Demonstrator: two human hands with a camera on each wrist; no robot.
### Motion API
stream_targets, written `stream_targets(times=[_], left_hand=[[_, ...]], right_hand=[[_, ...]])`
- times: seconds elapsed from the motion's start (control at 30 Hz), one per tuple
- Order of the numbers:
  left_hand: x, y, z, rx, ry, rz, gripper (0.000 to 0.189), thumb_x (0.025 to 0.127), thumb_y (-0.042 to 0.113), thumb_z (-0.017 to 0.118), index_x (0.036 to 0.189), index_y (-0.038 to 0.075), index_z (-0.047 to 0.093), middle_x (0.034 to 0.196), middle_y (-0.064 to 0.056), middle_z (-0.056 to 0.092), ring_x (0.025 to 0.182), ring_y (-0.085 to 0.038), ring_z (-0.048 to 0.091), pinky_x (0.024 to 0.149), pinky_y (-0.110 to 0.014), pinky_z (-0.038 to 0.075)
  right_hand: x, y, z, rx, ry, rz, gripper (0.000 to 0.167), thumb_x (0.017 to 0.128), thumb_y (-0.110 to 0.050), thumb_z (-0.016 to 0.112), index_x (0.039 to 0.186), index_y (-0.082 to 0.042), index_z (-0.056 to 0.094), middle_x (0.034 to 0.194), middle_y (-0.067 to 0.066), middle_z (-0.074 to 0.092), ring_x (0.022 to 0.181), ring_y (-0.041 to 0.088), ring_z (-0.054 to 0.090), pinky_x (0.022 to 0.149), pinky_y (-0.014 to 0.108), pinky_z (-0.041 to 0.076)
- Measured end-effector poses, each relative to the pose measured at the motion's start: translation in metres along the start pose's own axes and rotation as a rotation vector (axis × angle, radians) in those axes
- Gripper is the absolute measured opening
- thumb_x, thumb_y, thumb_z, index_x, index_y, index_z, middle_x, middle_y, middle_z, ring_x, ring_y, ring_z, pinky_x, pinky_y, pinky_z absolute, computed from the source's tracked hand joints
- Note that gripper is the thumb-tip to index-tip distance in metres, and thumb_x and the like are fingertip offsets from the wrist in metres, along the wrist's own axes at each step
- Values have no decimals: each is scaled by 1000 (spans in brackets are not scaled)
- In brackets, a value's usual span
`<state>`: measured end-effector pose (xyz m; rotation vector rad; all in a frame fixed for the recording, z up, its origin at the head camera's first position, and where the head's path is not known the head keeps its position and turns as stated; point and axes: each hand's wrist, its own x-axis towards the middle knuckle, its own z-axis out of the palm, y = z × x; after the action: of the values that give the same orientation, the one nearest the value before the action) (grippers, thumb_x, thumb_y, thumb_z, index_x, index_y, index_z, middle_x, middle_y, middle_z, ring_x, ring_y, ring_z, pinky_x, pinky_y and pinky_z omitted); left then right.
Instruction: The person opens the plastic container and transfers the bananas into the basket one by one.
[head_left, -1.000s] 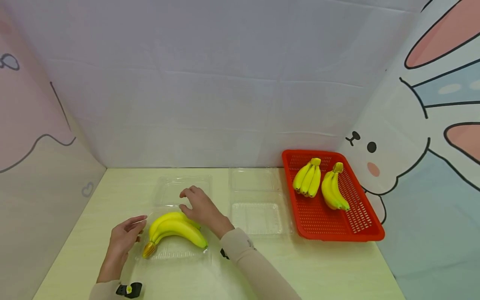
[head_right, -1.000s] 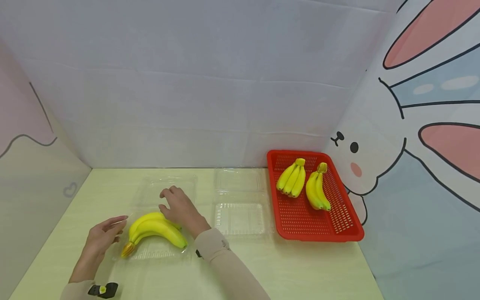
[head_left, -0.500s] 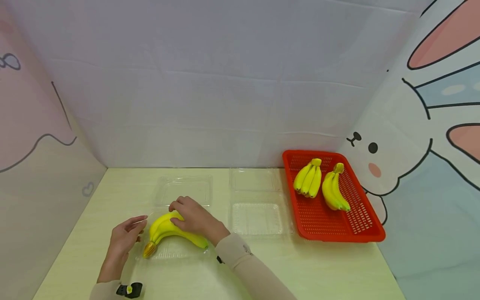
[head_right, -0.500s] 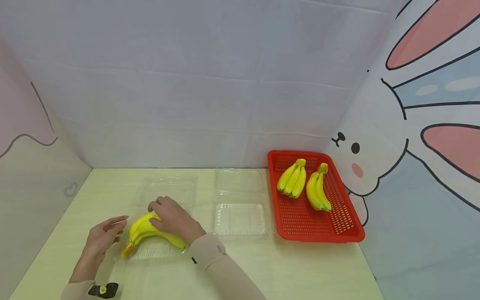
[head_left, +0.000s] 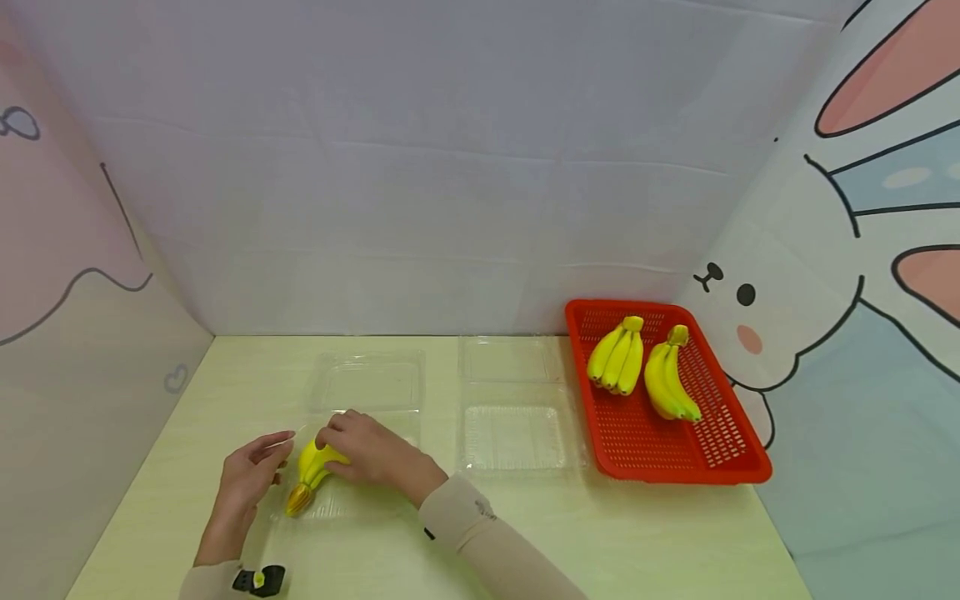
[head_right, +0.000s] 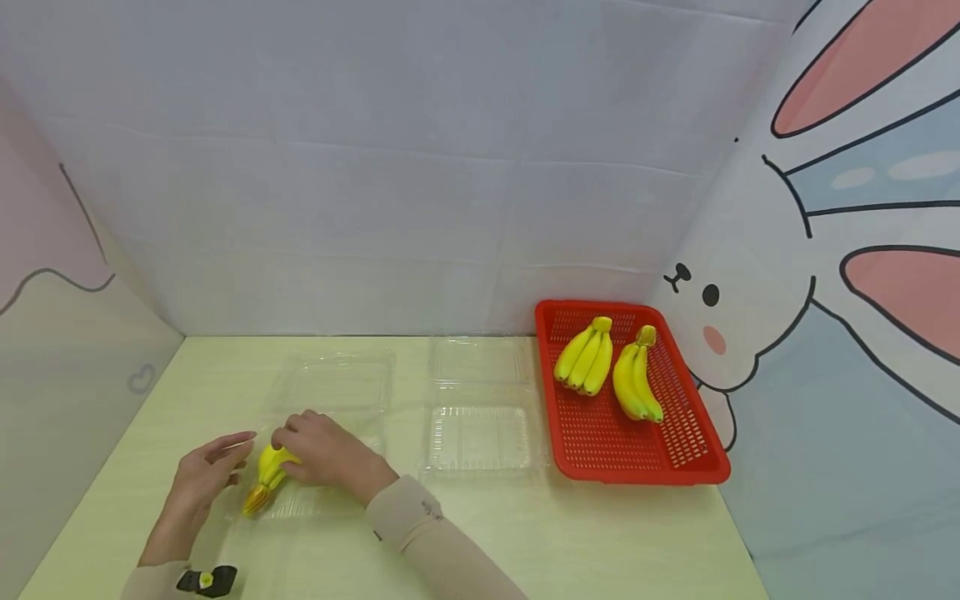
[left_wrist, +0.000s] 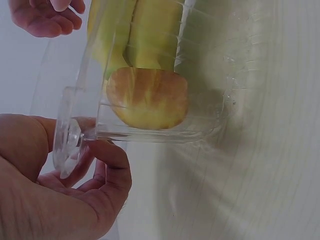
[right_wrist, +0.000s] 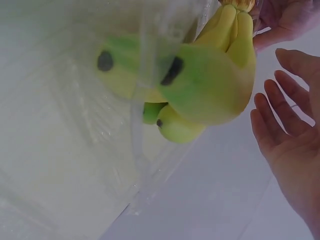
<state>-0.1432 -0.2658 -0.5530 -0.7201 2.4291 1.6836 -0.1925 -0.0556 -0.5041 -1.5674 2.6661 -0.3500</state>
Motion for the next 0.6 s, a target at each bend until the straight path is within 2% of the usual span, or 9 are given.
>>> stream_targets(times=[0.3,0.6], left_hand=[[-1,-2,-2,-14,-15,32,47,105,24,61,141,-6,56,114,-11,70,84,-13,57,64,-24,52],[-2,-2,-3,-23,-13,43,45,104,22,62,140,-7,57,105,3,70,81,-7,57,64,-25,53]], right_hand=[[3,-15,2,-108,-17,-85,25,101,-27,67,124,-19,68,119,-5,64,112,10,57,105,15,37],[7,-26,12,-235,-78,-138,32,102,-36,62,132,-25,64,126,-9,62,120,9,54,109,18,35]])
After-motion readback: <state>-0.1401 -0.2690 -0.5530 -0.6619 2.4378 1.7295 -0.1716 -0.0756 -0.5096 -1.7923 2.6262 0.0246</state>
